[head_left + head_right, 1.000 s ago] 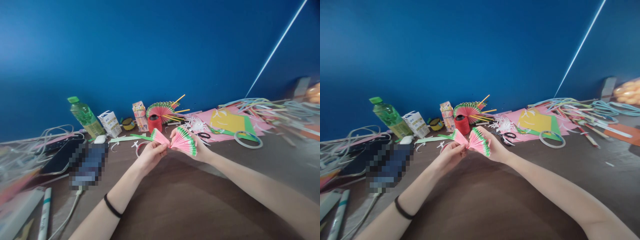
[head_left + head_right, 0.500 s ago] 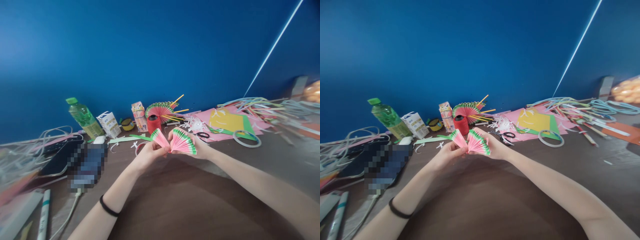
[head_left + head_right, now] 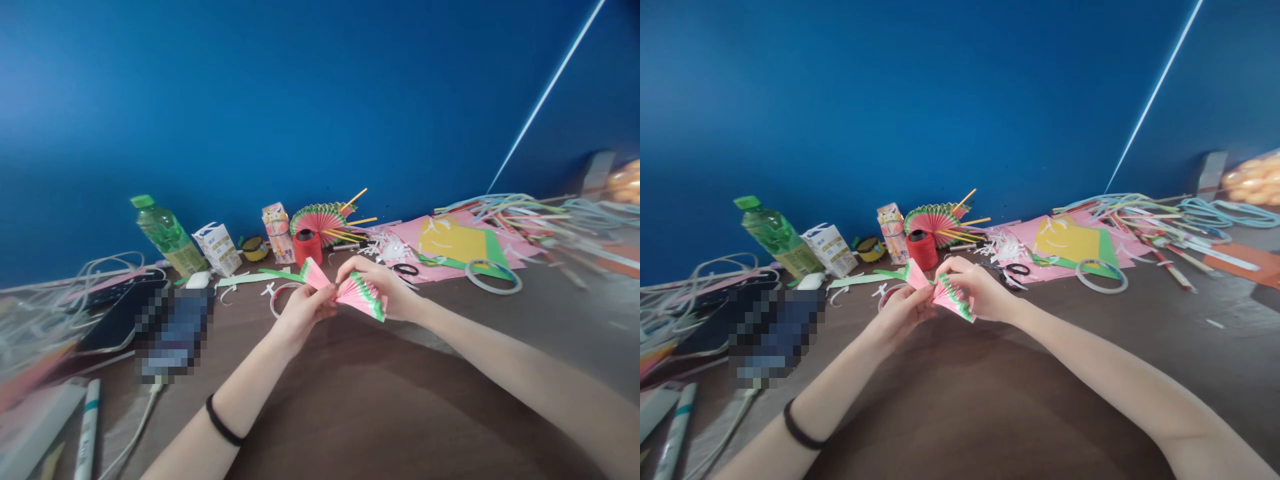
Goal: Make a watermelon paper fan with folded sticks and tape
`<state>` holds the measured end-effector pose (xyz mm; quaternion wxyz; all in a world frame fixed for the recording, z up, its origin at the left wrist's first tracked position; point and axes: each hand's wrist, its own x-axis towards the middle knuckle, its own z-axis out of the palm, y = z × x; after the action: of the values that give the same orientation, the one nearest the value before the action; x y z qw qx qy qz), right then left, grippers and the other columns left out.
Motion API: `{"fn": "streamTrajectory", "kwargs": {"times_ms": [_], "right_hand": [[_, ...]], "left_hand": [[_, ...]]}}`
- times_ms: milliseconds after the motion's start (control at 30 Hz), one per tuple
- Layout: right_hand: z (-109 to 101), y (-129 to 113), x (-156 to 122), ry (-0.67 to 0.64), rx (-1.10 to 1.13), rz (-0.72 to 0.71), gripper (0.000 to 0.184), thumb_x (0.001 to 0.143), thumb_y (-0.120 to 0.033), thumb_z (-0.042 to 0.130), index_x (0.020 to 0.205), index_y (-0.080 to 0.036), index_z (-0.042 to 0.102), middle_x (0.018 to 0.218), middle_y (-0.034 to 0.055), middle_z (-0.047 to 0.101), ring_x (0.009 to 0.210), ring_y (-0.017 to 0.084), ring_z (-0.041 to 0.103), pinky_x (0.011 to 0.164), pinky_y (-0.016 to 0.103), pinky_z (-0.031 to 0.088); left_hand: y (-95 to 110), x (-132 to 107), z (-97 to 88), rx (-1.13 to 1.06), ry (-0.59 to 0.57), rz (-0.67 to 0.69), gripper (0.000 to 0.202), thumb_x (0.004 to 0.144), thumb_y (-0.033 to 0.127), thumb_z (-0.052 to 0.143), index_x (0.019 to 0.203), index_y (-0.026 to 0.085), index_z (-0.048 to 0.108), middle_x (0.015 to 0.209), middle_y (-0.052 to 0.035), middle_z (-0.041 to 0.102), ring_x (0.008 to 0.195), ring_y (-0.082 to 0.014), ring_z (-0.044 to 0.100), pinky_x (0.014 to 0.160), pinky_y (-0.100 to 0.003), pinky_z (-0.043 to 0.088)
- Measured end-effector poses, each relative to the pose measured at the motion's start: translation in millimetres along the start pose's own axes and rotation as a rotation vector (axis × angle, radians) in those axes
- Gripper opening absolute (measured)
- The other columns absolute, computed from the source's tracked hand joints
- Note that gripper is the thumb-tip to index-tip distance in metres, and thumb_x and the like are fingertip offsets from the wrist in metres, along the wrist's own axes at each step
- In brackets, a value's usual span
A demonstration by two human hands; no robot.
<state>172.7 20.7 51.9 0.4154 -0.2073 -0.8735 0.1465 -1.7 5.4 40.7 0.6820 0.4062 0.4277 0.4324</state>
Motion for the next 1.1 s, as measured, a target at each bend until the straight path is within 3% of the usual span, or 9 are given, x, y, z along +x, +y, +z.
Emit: {"fn": "streamTrajectory", "kwargs": {"times_ms": [233, 367, 600, 733, 967, 1100], "right_hand": [[1, 2, 0, -0.042, -0.238, -0.273, 0.012, 0.086, -0.019, 0.048, 0.084, -0.017, 0.06, 0.089, 0.0058, 0.066, 0.084, 0.016, 0.056, 0.074, 0.031, 0.042], [2, 3, -1, -0.072, -0.259, -0.283, 0.013, 0.087, -0.018, 0.047, 0.086, -0.017, 0.059, 0.091, 0.0049, 0.067, 0.086, 0.015, 0.057, 0.074, 0.03, 0.041], [6, -1, 0, -0.059, -0.261, -0.33, 0.011, 0.085, -0.015, 0.05, 0.079, -0.017, 0.059, 0.085, 0.0048, 0.067, 0.081, 0.015, 0.056, 0.072, 0.029, 0.039], [5, 0, -1, -0.109, -0.14, -0.201, 0.008, 0.081, -0.014, 0.052, 0.079, -0.016, 0.059, 0.084, 0.0054, 0.067, 0.078, 0.014, 0.058, 0.072, 0.03, 0.04], [1, 2, -6, -0.065, 0.213, 0.124, 0.012, 0.074, -0.022, 0.064, 0.084, -0.015, 0.064, 0.085, 0.0067, 0.067, 0.075, 0.016, 0.061, 0.071, 0.028, 0.047], [1, 2, -6, -0.061, 0.377, 0.211, 0.018, 0.072, -0.028, 0.067, 0.083, -0.014, 0.067, 0.085, 0.0074, 0.066, 0.077, 0.017, 0.061, 0.071, 0.029, 0.048]], "left_hand": [[8, -7, 1.1, 0.006, 0.032, 0.016, 0.013, 0.071, 0.016, 0.063, 0.081, 0.009, 0.063, 0.071, -0.0054, 0.065, 0.063, -0.0093, 0.06, 0.063, -0.019, 0.05], [12, -10, 3.7, 0.106, 0.096, 0.031, 0.013, 0.067, 0.014, 0.063, 0.08, 0.01, 0.062, 0.069, -0.0046, 0.064, 0.062, -0.0097, 0.059, 0.06, -0.019, 0.049], [11, -9, 5.1, 0.189, 0.102, 0.037, 0.005, 0.064, 0.014, 0.062, 0.069, 0.011, 0.061, 0.062, -0.002, 0.062, 0.058, -0.0108, 0.059, 0.058, -0.021, 0.049], [11, -7, 2.3, 0.227, 0.086, 0.063, 0.009, 0.061, 0.015, 0.068, 0.066, 0.012, 0.061, 0.062, -0.0018, 0.063, 0.058, -0.0116, 0.059, 0.058, -0.022, 0.048], [21, -5, -9.0, 0.201, -0.135, 0.037, 0.026, 0.058, 0.03, 0.077, 0.07, 0.011, 0.064, 0.071, -0.0038, 0.064, 0.065, -0.0117, 0.06, 0.064, -0.022, 0.048], [22, -4, -14.4, 0.189, -0.194, 0.038, 0.025, 0.061, 0.03, 0.075, 0.075, 0.012, 0.064, 0.076, -0.004, 0.065, 0.065, -0.0107, 0.06, 0.065, -0.022, 0.047]]}}
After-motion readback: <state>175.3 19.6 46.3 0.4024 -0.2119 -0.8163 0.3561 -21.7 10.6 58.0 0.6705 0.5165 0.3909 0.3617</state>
